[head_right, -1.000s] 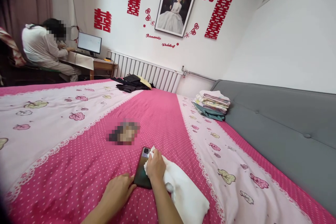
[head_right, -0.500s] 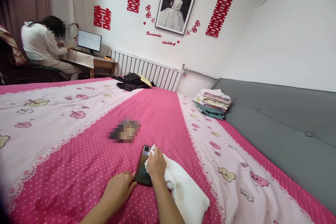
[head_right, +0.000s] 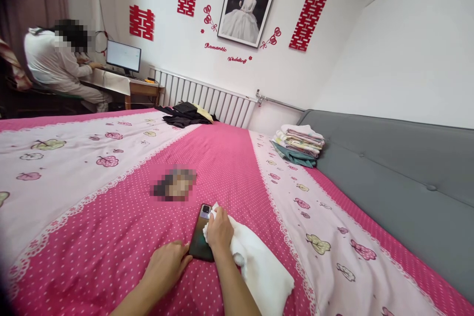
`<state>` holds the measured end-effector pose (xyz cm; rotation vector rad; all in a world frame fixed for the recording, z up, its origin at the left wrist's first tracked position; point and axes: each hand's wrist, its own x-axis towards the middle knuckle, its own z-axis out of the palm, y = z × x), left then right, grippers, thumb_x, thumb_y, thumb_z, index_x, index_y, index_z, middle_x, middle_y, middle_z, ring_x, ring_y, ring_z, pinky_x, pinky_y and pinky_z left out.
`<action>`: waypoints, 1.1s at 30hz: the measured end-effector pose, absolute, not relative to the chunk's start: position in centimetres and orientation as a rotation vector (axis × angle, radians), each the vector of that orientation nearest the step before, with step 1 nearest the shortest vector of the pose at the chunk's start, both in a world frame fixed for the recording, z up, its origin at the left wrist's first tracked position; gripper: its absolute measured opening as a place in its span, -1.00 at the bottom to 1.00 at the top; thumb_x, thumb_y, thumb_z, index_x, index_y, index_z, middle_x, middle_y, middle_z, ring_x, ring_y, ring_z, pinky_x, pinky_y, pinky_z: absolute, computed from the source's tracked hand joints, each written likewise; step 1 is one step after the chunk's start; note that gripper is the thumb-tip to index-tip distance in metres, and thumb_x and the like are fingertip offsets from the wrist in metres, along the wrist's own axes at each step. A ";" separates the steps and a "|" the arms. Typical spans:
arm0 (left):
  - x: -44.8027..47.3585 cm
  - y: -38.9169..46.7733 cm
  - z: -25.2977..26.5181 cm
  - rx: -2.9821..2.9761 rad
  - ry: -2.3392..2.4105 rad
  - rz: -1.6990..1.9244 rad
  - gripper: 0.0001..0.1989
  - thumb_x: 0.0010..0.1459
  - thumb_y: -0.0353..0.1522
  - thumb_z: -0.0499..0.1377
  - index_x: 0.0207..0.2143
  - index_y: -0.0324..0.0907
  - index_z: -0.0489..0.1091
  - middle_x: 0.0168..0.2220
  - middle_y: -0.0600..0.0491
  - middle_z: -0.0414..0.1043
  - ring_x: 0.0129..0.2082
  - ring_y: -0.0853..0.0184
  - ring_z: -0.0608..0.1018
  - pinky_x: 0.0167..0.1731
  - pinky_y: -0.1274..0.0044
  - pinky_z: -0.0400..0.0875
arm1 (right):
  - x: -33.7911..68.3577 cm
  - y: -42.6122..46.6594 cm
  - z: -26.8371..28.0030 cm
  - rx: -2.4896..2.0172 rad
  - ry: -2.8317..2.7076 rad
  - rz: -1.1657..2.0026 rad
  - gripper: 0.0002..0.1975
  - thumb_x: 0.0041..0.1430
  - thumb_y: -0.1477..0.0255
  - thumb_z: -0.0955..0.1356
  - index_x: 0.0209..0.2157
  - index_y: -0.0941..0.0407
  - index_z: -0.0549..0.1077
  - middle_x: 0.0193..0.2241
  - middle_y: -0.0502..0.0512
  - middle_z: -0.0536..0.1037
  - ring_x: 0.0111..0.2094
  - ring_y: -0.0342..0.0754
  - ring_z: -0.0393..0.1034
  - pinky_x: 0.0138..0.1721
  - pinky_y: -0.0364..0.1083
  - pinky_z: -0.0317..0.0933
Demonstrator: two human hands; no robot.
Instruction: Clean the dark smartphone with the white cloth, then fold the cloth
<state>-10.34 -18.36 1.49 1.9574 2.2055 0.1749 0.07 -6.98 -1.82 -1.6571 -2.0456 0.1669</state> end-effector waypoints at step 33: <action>-9.9 -18.2 1.7 1.982 2.116 0.204 -0.68 0.21 -0.36 -0.07 -0.28 -0.27 0.46 -0.28 -0.17 0.49 -0.26 0.13 0.53 -0.27 0.41 0.36 | -1.3 -8.5 -0.1 -1.461 -2.462 0.123 -0.76 0.26 0.30 0.15 -0.10 0.04 0.30 -0.15 0.06 0.43 -0.19 -0.05 0.33 -0.26 -0.13 0.09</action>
